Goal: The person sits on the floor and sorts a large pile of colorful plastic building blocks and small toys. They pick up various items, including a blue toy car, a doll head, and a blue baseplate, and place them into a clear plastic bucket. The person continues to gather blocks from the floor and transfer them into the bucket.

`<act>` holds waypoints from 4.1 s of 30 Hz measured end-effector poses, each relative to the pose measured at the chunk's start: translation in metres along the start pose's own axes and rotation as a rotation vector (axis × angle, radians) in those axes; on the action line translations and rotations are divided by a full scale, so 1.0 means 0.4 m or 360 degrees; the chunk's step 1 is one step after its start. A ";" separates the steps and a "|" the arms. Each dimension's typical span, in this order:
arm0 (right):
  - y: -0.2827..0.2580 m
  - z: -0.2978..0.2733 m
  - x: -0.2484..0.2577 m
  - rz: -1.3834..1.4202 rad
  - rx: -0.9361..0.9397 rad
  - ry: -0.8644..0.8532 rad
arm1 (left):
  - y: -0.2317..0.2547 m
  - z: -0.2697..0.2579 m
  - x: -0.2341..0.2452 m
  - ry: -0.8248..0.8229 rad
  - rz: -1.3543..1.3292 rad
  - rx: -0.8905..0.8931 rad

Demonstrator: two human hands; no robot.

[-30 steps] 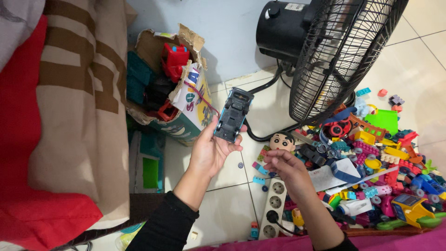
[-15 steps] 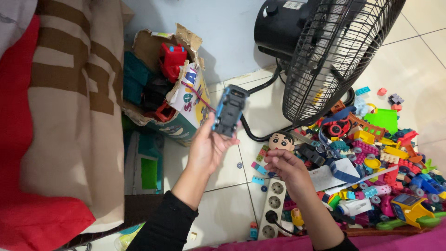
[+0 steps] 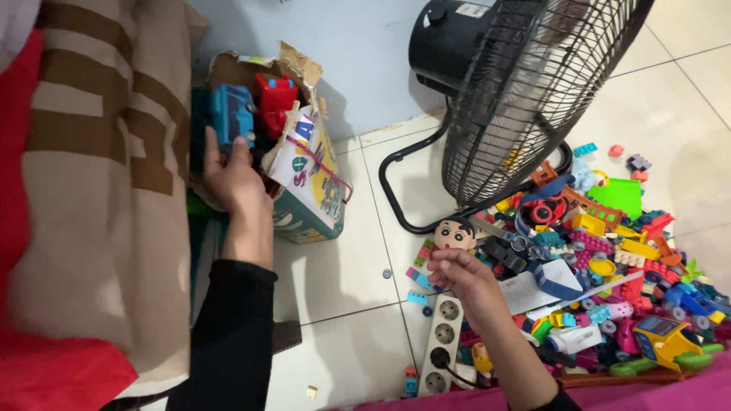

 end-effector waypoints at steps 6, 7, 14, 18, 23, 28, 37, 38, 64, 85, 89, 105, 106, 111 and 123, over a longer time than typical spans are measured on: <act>0.007 0.006 0.007 0.0036 0.0011 0.0039 | 0.041 -0.086 -0.062 -0.0210 0.0775 -0.0410; 0.010 0.007 0.011 0.0001 0.0001 0.0067 | 0.108 -0.169 -0.089 -0.0227 0.1064 -0.0685; 0.006 0.013 0.059 -0.0087 -0.0064 0.0258 | 0.213 -0.550 -0.277 -0.0484 0.0609 -0.0610; -0.005 0.013 0.131 -0.0085 -0.0059 0.0371 | 0.107 -0.683 -0.344 -0.0871 0.0304 -0.0152; -0.054 0.010 0.312 -0.0277 0.0251 0.0545 | 0.017 -0.828 -0.433 -0.1385 0.0448 0.0177; -0.191 -0.076 0.530 -0.1567 0.0568 0.0962 | -0.066 -0.928 -0.471 -0.1619 0.0525 0.0502; -0.400 -0.067 0.687 -0.2433 0.0524 0.1000 | -0.108 -0.993 -0.479 -0.1764 0.0641 0.0657; -0.391 -0.044 0.688 -0.2362 0.0426 0.0905 | -0.106 -0.994 -0.476 -0.1771 0.0639 0.0641; -0.802 -0.474 0.788 -0.2196 0.1850 0.1965 | -0.149 -1.004 -0.445 -0.1812 0.0606 0.0739; -0.478 0.134 0.735 -0.2626 0.0605 0.1045 | -0.217 -0.976 -0.432 -0.1823 0.0792 0.0792; -0.473 0.264 0.719 -0.2972 0.0287 0.0926 | -0.260 -0.939 -0.378 -0.1783 0.0921 0.0771; -0.420 0.190 0.845 -0.2519 0.0238 0.1194 | -0.275 -0.889 -0.416 -0.1802 0.0925 0.0738; -0.436 0.145 0.806 -0.2462 0.0458 0.1254 | -0.276 -0.892 -0.423 -0.1806 0.0897 0.0778; -0.448 -0.080 0.643 -0.2331 0.1185 0.1446 | -0.254 -0.927 -0.458 -0.1844 0.0776 0.0836; -0.179 -0.087 0.148 -0.0774 0.0653 0.0547 | -0.181 -0.920 -0.422 -0.1716 0.0464 0.0870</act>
Point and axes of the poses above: each hand's wrist, its own z-axis towards the middle knuckle, its own x-axis out of the back of the hand, y = z × x, the point moved 9 cm from there along z, towards the middle knuckle, and after that the axes turned 4 degrees about -y, right-handed, at the moved point
